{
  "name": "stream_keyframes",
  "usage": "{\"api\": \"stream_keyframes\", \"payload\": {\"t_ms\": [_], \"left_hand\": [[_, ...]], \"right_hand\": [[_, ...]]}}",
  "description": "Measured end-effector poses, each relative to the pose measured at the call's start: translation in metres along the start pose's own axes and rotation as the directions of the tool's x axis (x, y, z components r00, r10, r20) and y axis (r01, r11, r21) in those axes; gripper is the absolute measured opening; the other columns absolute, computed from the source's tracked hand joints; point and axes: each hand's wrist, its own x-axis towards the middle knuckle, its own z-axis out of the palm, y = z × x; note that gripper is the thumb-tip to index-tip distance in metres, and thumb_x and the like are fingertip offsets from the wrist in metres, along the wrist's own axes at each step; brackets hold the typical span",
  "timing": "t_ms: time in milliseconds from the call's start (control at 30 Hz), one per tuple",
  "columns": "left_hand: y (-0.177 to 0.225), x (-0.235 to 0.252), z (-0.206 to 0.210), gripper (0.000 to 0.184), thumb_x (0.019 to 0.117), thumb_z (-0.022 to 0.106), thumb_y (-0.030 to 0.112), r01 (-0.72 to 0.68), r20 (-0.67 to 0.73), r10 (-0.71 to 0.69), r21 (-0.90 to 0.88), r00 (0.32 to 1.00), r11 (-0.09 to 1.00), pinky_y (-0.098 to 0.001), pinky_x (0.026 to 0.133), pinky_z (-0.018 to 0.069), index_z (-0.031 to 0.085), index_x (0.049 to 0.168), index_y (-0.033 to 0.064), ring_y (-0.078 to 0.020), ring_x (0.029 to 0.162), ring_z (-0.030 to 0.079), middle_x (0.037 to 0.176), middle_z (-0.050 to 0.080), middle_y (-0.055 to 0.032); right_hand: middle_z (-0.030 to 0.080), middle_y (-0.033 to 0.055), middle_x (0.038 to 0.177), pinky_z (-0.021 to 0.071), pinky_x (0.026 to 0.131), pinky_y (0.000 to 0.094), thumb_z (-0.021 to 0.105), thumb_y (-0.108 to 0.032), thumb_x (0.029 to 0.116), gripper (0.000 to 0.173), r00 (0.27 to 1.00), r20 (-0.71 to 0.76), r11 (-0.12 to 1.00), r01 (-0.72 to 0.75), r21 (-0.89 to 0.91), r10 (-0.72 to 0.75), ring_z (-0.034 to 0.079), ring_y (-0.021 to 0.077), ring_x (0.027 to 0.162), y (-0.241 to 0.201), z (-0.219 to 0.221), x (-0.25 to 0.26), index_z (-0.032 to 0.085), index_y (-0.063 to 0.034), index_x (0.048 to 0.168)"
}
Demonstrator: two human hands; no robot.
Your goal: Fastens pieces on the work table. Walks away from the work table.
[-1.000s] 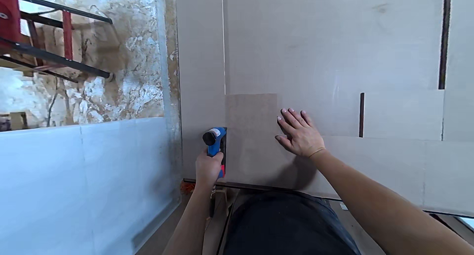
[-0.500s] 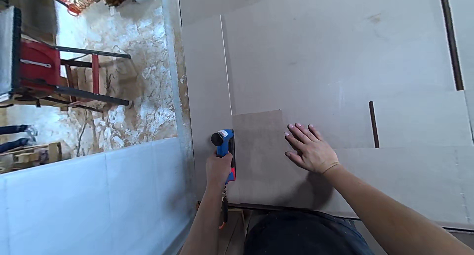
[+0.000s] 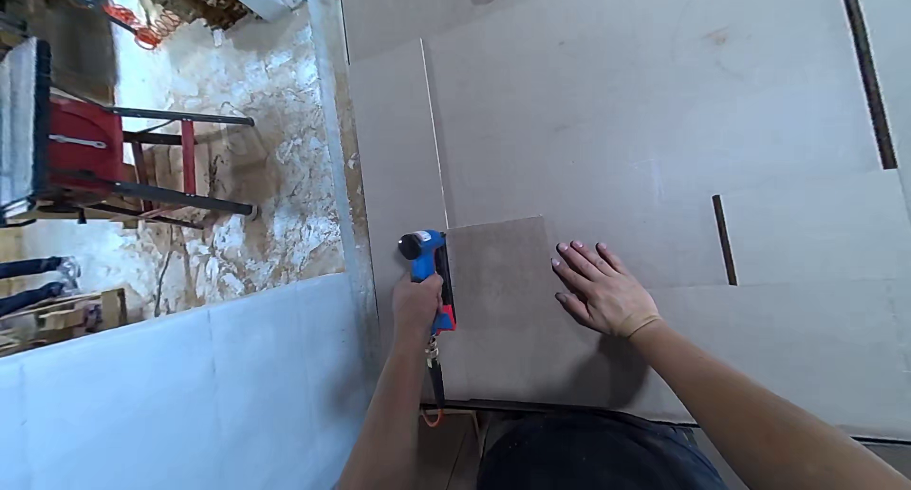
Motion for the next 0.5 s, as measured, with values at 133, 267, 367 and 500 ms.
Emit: {"api": "stream_keyframes", "payload": {"t_ms": [133,267,367,500], "left_hand": [[-0.002,0.001,-0.050,0.022,0.0987,0.066,0.016,-0.099,0.100,0.082,0.170,0.992,0.981,-0.0406,0.059,0.0604,0.064,0.109,-0.0026,-0.0229,0.057,0.067,0.069,0.067,-0.0119],[0.006,0.001,-0.095,0.030,0.0920,0.074,0.017,-0.357,0.375,0.105,0.705,0.921,0.613,-0.0533,0.074,0.0571,0.071,0.121,0.0128,-0.0256,0.079,0.069,0.088,0.072,-0.0114],[-0.002,0.009,-0.095,0.032,0.0875,0.075,0.026,-0.522,0.532,0.095,0.755,0.841,0.398,-0.0521,0.074,0.0564,0.073,0.118,0.0180,-0.0243,0.080,0.070,0.086,0.073,-0.0081],[0.002,0.015,-0.084,0.041,0.0872,0.074,0.040,-0.645,0.648,-0.031,0.761,0.761,0.072,-0.0551,0.087,0.0554,0.071,0.126,0.0270,-0.0266,0.098,0.072,0.100,0.077,-0.0054]], "right_hand": [[0.032,-0.0042,0.168,0.0180,0.128,0.0524,0.031,-0.059,0.1030,0.064,1.000,-0.006,0.999,-0.017,0.031,0.017,0.024,0.0193,0.157,0.000,-0.003,-0.001,0.046,-0.0269,0.157],[0.030,0.0032,0.169,0.0167,0.129,0.0490,0.032,-0.062,0.1003,0.078,0.997,-0.029,0.996,-0.076,0.036,0.077,0.025,0.0197,0.157,-0.003,-0.003,-0.001,0.035,-0.0131,0.161],[0.030,0.0041,0.169,0.0165,0.128,0.0506,0.033,-0.064,0.0993,0.080,0.993,-0.023,0.993,-0.113,0.029,0.113,0.025,0.0209,0.157,-0.003,-0.005,-0.001,0.036,-0.0120,0.161],[0.030,0.0028,0.169,0.0158,0.128,0.0503,0.031,-0.061,0.1004,0.078,0.993,-0.028,0.994,-0.111,0.020,0.112,0.025,0.0206,0.157,-0.003,-0.005,0.000,0.038,-0.0118,0.160]]}}
